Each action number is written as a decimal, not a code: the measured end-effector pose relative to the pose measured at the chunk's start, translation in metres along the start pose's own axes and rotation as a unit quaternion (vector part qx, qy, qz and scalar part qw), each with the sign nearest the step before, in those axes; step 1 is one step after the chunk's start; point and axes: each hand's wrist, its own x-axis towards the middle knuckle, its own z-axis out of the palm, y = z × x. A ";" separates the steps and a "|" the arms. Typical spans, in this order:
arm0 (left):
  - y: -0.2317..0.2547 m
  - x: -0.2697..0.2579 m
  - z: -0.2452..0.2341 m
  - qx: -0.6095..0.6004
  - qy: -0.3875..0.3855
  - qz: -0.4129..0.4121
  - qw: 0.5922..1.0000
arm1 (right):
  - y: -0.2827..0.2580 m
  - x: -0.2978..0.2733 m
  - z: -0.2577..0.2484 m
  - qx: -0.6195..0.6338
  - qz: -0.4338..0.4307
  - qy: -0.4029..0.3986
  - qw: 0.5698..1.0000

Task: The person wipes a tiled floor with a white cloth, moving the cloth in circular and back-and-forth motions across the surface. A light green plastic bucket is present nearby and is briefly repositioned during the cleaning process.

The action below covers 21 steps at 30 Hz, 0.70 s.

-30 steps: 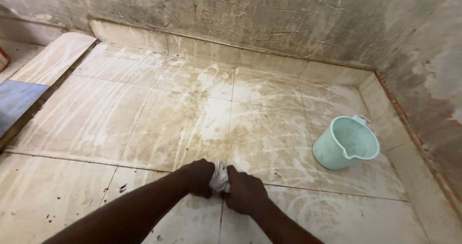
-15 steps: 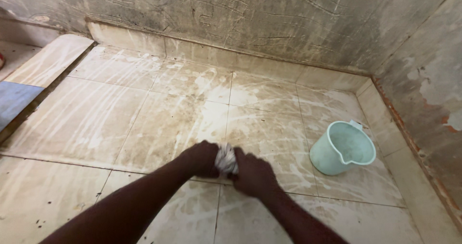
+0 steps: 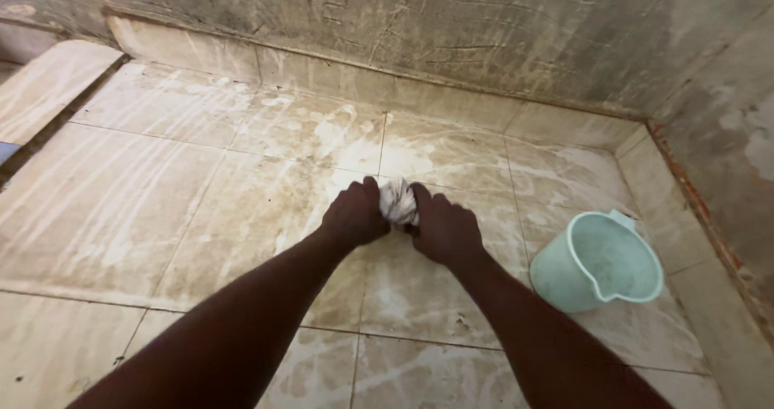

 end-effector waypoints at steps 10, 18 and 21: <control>-0.011 0.028 0.018 -0.025 0.003 -0.030 0.999 | 0.007 0.038 0.024 -0.006 0.008 -0.034 0.999; -0.011 0.044 0.023 0.038 -0.069 -0.022 0.997 | 0.018 0.046 0.033 0.034 0.002 -0.047 0.998; -0.010 0.046 0.021 0.048 -0.087 -0.036 0.994 | 0.016 0.047 0.033 0.061 0.009 -0.054 0.997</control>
